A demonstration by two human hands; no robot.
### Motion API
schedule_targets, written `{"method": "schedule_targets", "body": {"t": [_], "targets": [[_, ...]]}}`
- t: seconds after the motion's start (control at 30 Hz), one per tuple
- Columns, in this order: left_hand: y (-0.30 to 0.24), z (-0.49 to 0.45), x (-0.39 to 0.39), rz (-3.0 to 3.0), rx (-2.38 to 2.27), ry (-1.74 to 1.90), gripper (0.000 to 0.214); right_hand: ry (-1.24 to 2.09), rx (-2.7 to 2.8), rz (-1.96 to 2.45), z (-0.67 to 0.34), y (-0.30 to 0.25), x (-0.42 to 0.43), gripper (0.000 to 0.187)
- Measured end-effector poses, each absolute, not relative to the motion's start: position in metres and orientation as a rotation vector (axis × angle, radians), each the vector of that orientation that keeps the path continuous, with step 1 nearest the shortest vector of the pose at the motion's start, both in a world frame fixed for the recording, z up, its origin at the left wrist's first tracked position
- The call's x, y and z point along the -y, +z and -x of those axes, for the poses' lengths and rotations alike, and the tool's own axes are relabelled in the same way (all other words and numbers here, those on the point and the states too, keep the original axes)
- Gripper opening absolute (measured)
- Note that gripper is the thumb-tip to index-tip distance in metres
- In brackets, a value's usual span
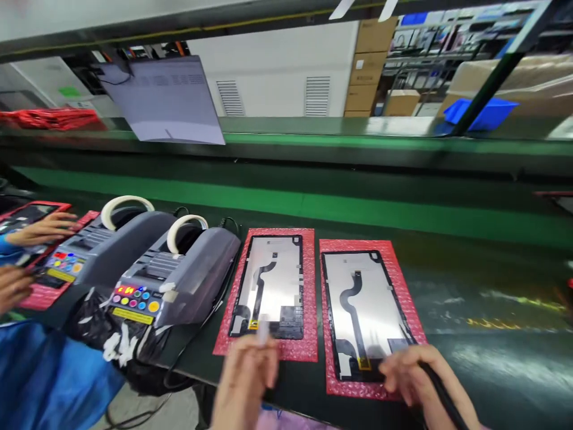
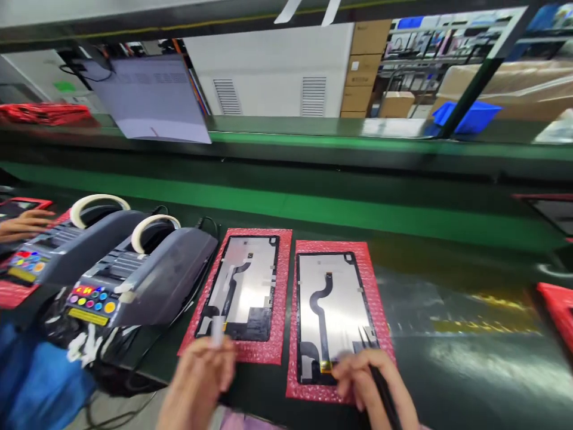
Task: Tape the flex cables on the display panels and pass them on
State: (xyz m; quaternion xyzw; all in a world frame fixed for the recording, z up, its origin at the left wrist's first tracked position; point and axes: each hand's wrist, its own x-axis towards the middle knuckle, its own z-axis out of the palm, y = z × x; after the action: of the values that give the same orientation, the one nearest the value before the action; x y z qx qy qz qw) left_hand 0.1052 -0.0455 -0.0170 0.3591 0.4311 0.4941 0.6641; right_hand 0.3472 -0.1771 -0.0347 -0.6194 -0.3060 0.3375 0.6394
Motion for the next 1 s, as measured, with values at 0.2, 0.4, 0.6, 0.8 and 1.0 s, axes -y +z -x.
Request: {"method": "schedule_targets", "body": {"t": [0.2,0.4,0.6,0.8,1.0], "targets": [[-0.054,-0.184,0.090,-0.904,-0.473,0.631,0.038,1.160,0.830,1.319,-0.358,0.015,0.123,0.043],[-0.056,-0.182,0.080,-1.033,-0.548,0.598,0.043,1.054,0.828,1.424,-0.386,0.012,0.088,0.052],[-0.020,-0.177,0.058,-2.020,-0.646,0.628,0.036,1.135,0.918,1.402,-0.390,-0.021,0.066,0.052],[-0.030,-0.196,0.054,-2.586,-0.947,0.545,0.048,1.075,0.942,1.481,-0.386,-0.025,0.063,0.050],[-0.045,-0.201,0.057,-2.831,-1.055,0.473,0.042,0.916,0.997,1.639,-0.384,-0.041,0.059,0.045]]}}
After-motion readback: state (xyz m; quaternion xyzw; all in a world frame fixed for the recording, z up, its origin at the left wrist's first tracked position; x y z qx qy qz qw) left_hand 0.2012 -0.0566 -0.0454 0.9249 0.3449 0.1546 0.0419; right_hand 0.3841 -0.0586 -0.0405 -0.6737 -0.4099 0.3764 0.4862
